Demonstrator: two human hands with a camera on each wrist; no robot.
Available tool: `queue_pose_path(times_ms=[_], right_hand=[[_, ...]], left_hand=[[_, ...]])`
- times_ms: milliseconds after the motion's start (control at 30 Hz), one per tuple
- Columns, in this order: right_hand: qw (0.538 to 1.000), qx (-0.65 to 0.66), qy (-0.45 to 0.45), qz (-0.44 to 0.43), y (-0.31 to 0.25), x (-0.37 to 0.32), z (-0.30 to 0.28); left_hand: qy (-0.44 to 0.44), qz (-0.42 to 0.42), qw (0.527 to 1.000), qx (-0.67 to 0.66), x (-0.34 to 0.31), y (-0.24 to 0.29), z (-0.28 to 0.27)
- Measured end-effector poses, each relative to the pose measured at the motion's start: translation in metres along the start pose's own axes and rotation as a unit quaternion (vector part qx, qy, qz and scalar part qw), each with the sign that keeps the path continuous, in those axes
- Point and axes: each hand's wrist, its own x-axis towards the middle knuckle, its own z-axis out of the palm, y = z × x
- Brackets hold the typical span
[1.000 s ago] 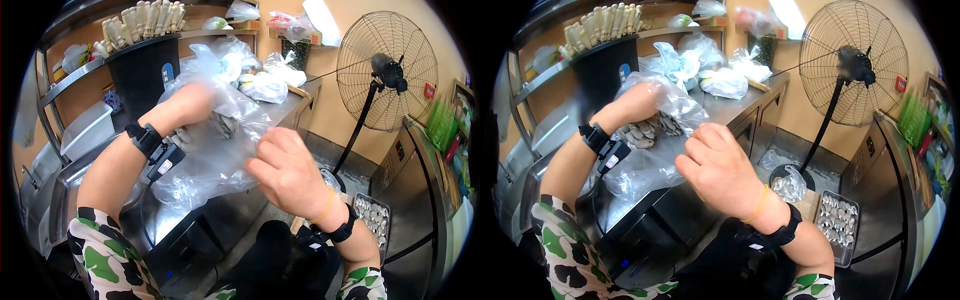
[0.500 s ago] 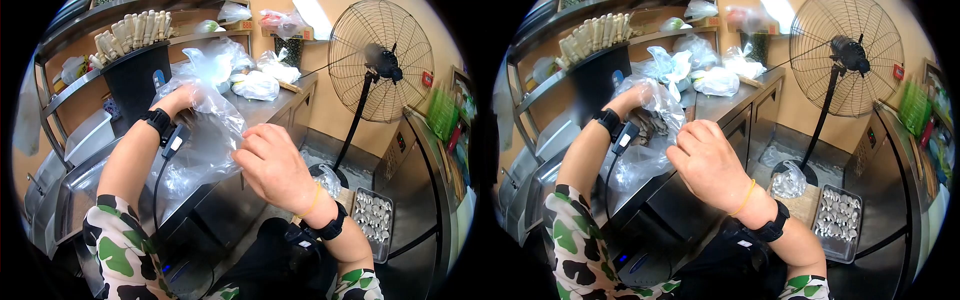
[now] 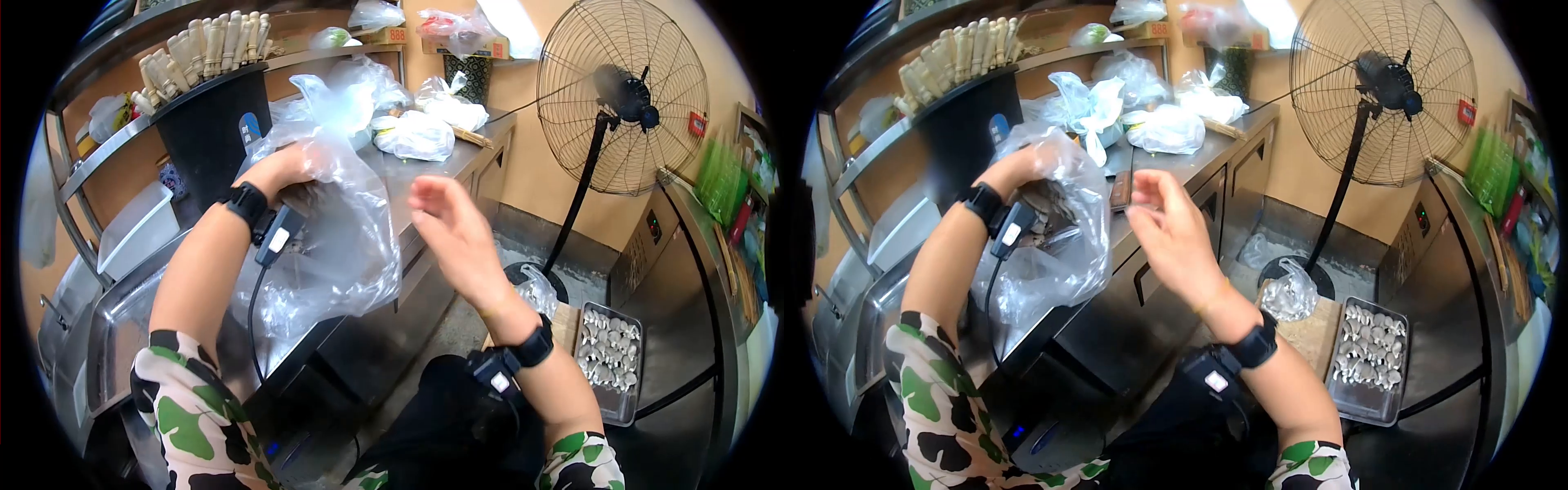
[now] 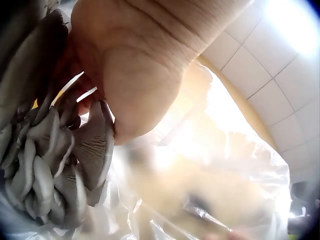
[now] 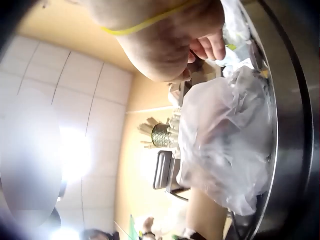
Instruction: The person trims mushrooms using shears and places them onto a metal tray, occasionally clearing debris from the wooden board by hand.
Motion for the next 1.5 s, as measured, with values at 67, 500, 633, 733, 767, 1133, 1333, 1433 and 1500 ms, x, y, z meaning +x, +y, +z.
queue_pose_path(times_ms=[67, 500, 633, 733, 767, 1133, 1333, 1433, 1500], right_hand=[[0.993, 0.045, -0.036, 0.104, 0.024, 0.016, 0.001], [0.978, 0.086, -0.074, 0.173, 0.049, 0.033, 0.033], [0.989, 0.082, -0.015, 0.124, 0.058, 0.033, 0.036], [0.986, 0.089, 0.006, 0.141, 0.056, 0.031, 0.032], [0.985, 0.089, 0.013, 0.146, 0.056, 0.031, 0.031], [0.993, -0.106, 0.017, -0.054, 0.028, 0.019, 0.04], [0.981, -0.169, 0.001, -0.092, 0.02, 0.02, 0.046], [0.987, -0.128, 0.013, -0.092, 0.021, 0.021, 0.049], [0.994, -0.078, 0.032, -0.073, 0.028, 0.021, 0.049]], left_hand=[[-0.019, -0.033, 0.996, -0.08, -0.011, 0.045, -0.014], [0.011, 0.014, 0.999, 0.043, -0.035, 0.124, -0.033], [-0.006, -0.002, 1.0, 0.013, -0.031, 0.126, -0.028], [0.01, 0.02, 1.0, 0.021, -0.025, 0.121, -0.018], [0.017, 0.03, 0.999, 0.024, -0.025, 0.118, -0.016], [-0.036, 0.022, 0.999, 0.021, -0.036, 0.125, -0.027], [-0.019, -0.08, 0.996, -0.038, -0.045, 0.128, -0.026], [-0.008, -0.036, 0.999, 0.008, -0.045, 0.135, -0.028], [0.043, -0.046, 0.996, -0.058, -0.048, 0.137, -0.024]])
